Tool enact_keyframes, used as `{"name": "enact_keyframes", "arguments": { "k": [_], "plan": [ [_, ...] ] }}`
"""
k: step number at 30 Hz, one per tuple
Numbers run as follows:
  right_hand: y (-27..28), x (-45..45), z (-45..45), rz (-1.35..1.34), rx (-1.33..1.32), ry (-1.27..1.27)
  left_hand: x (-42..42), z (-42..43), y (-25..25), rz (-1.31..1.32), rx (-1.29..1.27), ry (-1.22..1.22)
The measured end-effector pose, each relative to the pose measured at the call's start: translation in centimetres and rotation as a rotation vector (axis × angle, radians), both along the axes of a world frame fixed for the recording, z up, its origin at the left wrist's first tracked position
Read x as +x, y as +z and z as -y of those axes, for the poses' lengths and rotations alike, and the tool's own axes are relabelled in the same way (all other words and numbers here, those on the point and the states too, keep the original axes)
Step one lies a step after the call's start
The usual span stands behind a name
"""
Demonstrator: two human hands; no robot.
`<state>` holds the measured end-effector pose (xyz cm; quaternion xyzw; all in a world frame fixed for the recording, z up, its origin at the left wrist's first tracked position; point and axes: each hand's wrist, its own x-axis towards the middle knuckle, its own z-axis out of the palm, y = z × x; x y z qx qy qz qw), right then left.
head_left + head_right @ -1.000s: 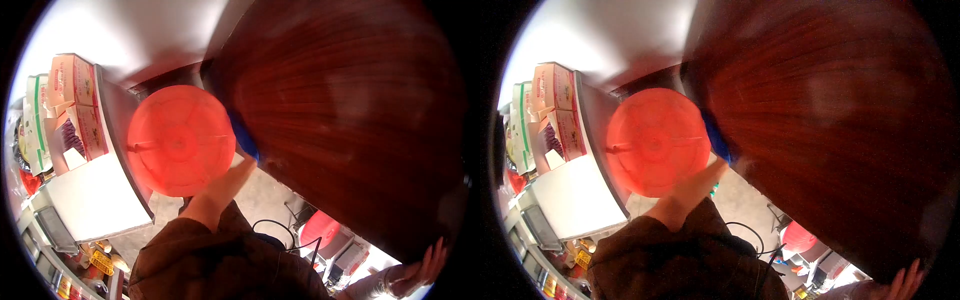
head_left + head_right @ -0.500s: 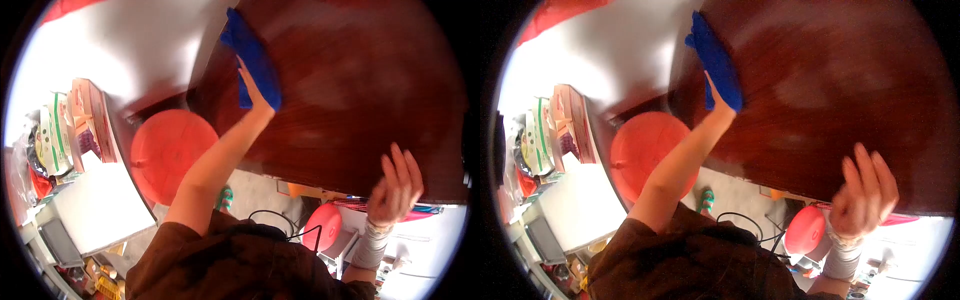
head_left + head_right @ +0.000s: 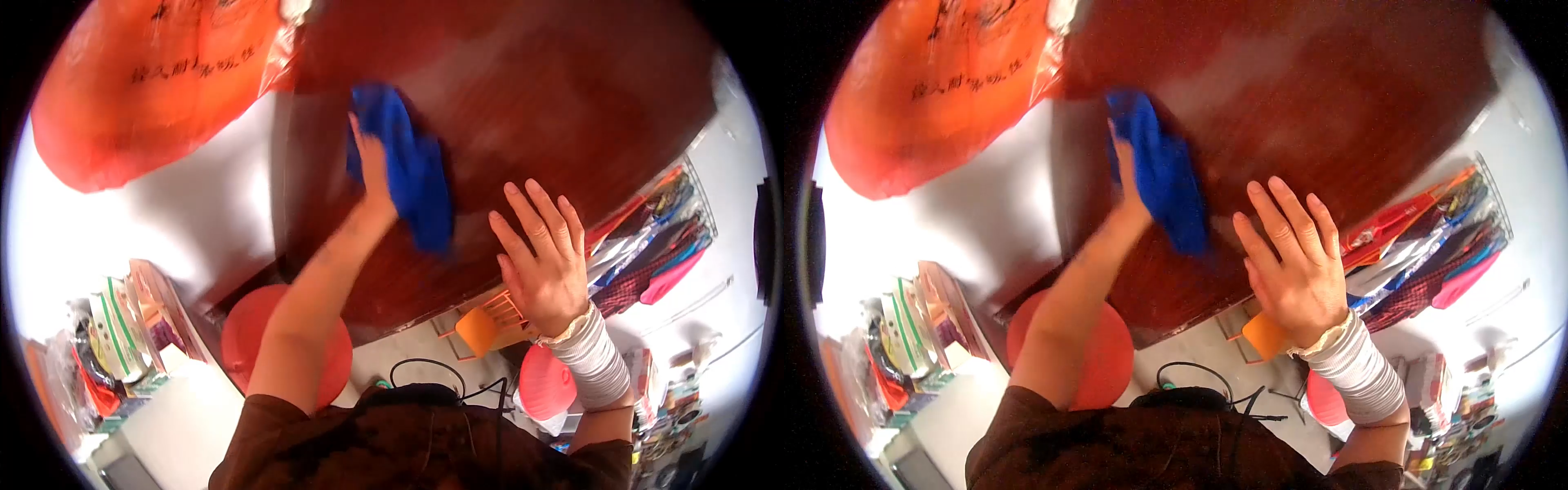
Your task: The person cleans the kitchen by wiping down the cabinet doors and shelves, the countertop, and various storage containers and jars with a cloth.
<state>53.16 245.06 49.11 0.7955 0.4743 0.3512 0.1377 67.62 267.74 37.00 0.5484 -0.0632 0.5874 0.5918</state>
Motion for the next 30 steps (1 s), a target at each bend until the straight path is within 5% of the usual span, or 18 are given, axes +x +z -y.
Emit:
{"name": "enact_keyframes", "arguments": {
  "k": [1, 6, 12, 20, 23, 30],
  "plan": [
    [0.4, -0.4, 0.6, 0.003, 0.041, 0.008, 1.5, -1.7, 2.4, 0.047, 0.403, 0.614],
    [2.7, -2.9, 3.3, 0.041, 0.234, 0.023, 3.2, -1.4, 10.8, -0.042, 0.556, 0.458],
    [1.5, -4.0, 6.5, 0.057, 0.372, 0.031, -5.6, 10.6, 6.1, -0.051, 0.897, 0.426],
    [0.1, -5.4, 9.4, 0.06, 0.482, 0.02, -5.5, 14.1, 25.8, 0.329, 0.84, 0.631],
    [-0.4, -5.9, 10.5, 0.029, 0.503, 0.034, -7.5, 14.5, 29.2, 0.44, 0.838, 0.808],
    [-1.0, -7.4, 11.8, 0.05, 0.476, -0.084, 1.0, 12.1, 6.5, -0.314, 1.356, 0.548]
  ]
}}
